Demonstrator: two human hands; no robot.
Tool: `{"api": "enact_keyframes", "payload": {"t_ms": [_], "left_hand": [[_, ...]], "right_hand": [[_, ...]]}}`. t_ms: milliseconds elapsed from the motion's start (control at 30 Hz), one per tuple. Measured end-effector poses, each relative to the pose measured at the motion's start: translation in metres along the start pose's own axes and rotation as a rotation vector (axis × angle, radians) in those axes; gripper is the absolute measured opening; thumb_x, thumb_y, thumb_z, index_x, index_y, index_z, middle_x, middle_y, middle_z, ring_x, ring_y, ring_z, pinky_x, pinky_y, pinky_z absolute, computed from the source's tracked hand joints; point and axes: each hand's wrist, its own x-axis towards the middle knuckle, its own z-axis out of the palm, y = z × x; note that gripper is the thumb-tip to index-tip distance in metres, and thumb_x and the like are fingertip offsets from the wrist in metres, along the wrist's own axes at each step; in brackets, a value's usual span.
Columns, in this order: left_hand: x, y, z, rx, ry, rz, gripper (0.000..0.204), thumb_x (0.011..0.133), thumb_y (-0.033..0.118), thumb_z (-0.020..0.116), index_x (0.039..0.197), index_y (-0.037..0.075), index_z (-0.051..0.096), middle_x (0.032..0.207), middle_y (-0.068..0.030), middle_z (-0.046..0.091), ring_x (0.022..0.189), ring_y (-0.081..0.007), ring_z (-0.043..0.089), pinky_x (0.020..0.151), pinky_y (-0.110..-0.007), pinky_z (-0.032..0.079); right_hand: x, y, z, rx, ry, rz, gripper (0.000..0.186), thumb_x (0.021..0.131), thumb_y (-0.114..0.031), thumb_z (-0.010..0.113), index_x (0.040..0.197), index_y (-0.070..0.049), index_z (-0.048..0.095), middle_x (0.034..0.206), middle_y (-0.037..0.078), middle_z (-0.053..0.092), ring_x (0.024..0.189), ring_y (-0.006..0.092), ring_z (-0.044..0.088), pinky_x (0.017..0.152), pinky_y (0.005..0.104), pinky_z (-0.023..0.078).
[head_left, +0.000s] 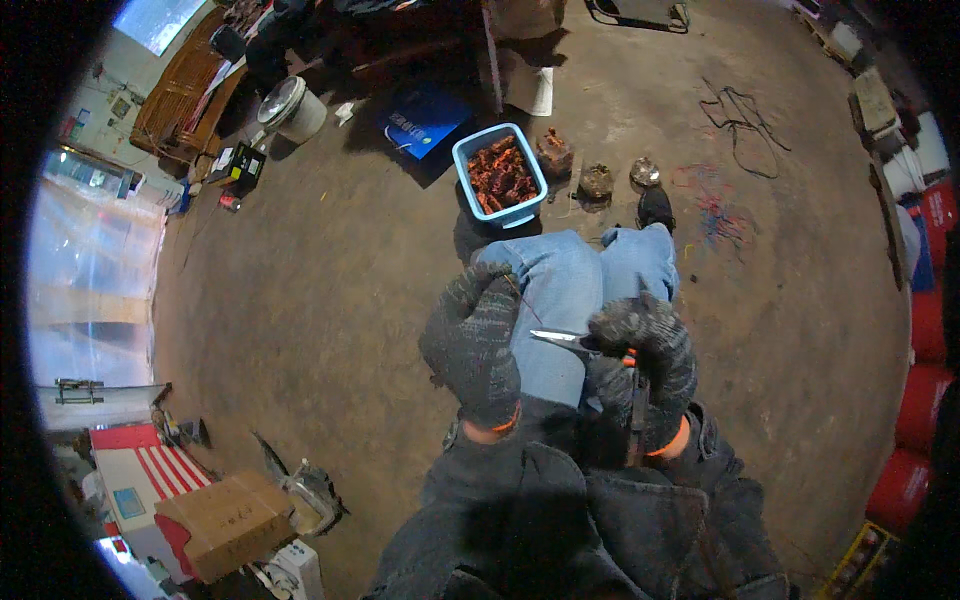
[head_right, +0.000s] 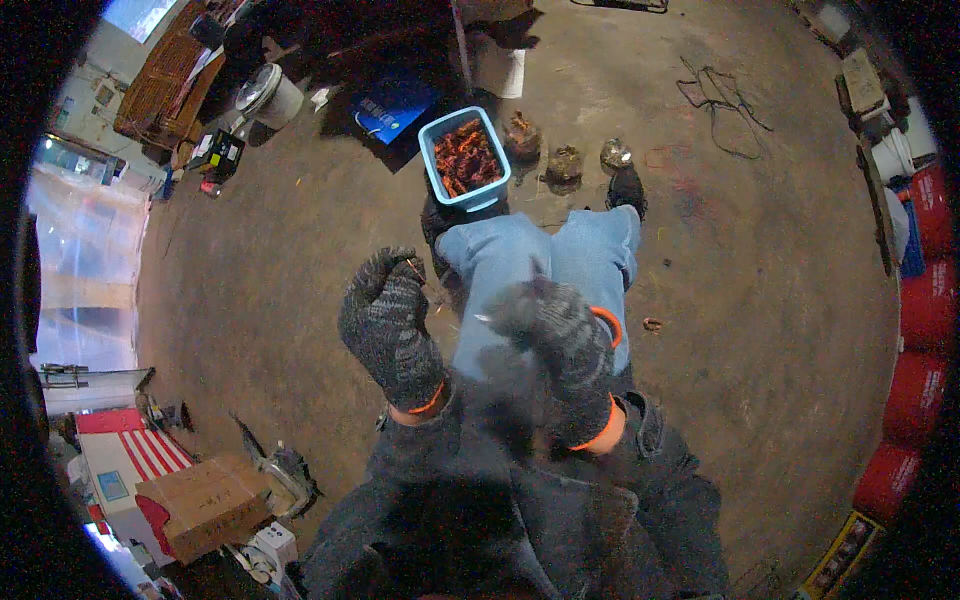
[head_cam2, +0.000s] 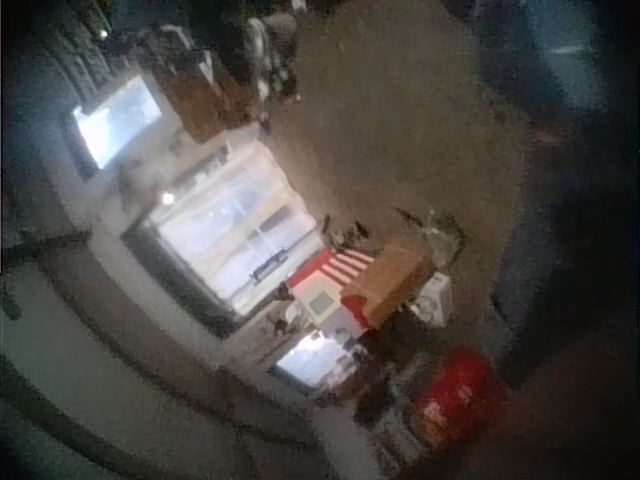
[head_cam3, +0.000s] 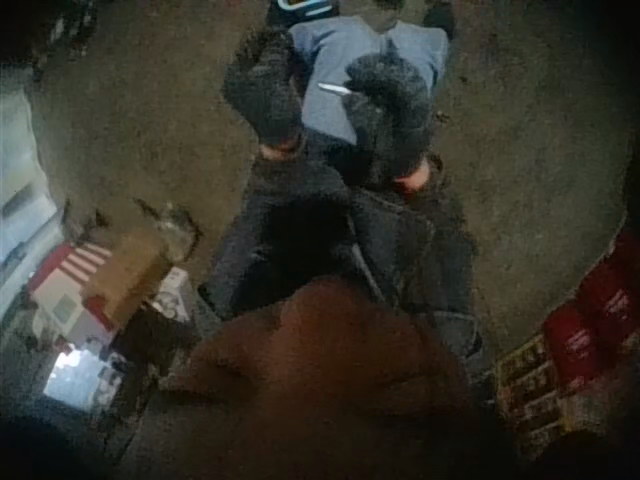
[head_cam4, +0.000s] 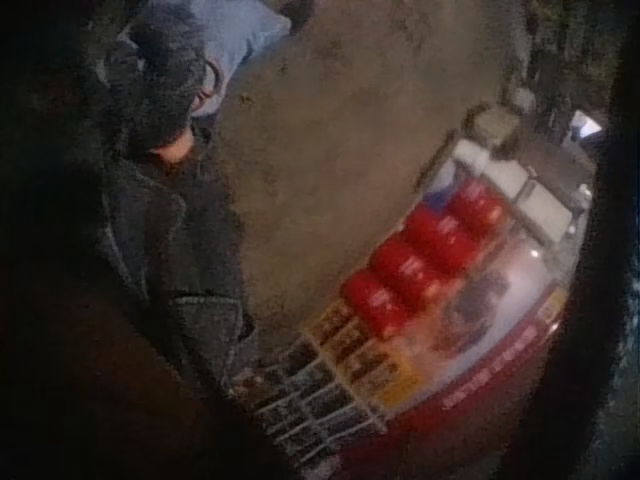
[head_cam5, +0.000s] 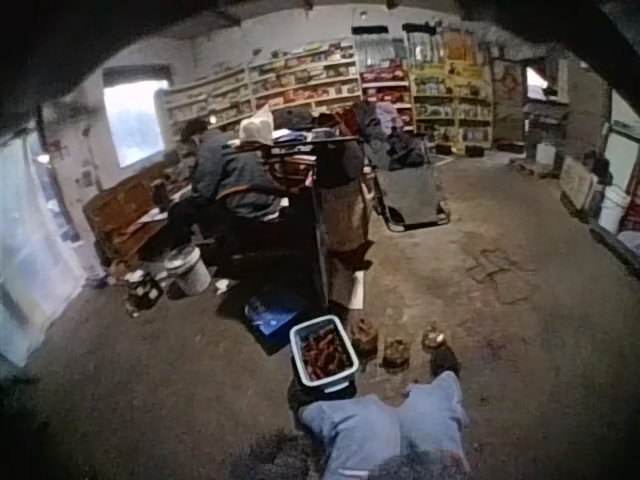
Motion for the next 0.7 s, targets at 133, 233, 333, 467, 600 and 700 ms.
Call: {"api": "enact_keyframes", "payload": {"t_ms": [133,233,333,467,600,700], "left_hand": [[-0.007,0.008,0.002,0.109,0.004,0.101,0.013,0.073,-0.002,0.065,0.086,-0.002,0.066,0.077,-0.0067,0.065,0.070,-0.0128,0.060,0.062,-0.026,0.048],[-0.010,0.012,-0.001,0.085,-0.013,0.086,0.015,0.072,-0.003,0.067,0.086,-0.001,0.067,0.078,-0.0082,0.066,0.071,-0.0146,0.062,0.065,-0.028,0.049],[-0.010,0.011,-0.003,0.102,-0.079,0.135,0.015,0.071,-0.003,0.067,0.086,-0.001,0.067,0.078,-0.0093,0.066,0.071,-0.0153,0.062,0.065,-0.028,0.049],[-0.010,0.005,-0.002,0.174,-0.168,0.221,0.016,0.071,-0.005,0.065,0.087,-0.002,0.066,0.081,-0.0106,0.066,0.074,-0.0155,0.062,0.065,-0.028,0.049],[-0.012,0.000,-0.002,-0.024,-0.221,0.088,0.015,0.074,-0.004,0.061,0.088,-0.003,0.066,0.083,-0.0108,0.065,0.074,-0.0149,0.061,0.064,-0.027,0.048],[-0.008,-0.005,-0.002,0.122,-0.261,0.138,0.015,0.075,-0.002,0.059,0.089,-0.003,0.066,0.084,-0.0103,0.065,0.071,-0.0146,0.060,0.061,-0.027,0.047]], "right_hand": [[0.007,-0.009,0.011,0.079,0.082,0.253,0.019,0.086,-0.015,0.053,0.095,0.002,0.058,0.079,0.010,0.061,0.069,0.0163,0.060,0.064,0.0272,0.048],[0.011,-0.007,0.012,-0.058,-0.042,0.242,0.018,0.076,-0.014,0.062,0.092,-0.006,0.062,0.081,0.012,0.063,0.069,0.0269,0.062,0.061,0.0338,0.048],[0.014,0.001,0.013,-0.159,-0.132,0.158,0.019,0.073,-0.018,0.065,0.087,-0.006,0.063,0.076,0.013,0.062,0.066,0.0304,0.060,0.056,0.0361,0.046],[0.010,0.012,0.017,-0.084,-0.159,0.074,0.014,0.072,-0.018,0.066,0.080,-0.006,0.063,0.071,0.012,0.060,0.062,0.0303,0.059,0.053,0.0386,0.044],[-0.004,0.015,0.019,-0.120,-0.120,-0.025,0.015,0.072,-0.018,0.065,0.083,-0.008,0.063,0.077,0.008,0.059,0.068,0.0263,0.057,0.057,0.0373,0.042],[-0.014,0.017,0.021,-0.133,-0.081,-0.079,0.020,0.071,-0.019,0.065,0.088,-0.010,0.062,0.084,0.006,0.059,0.074,0.0243,0.056,0.061,0.0367,0.041]]}}
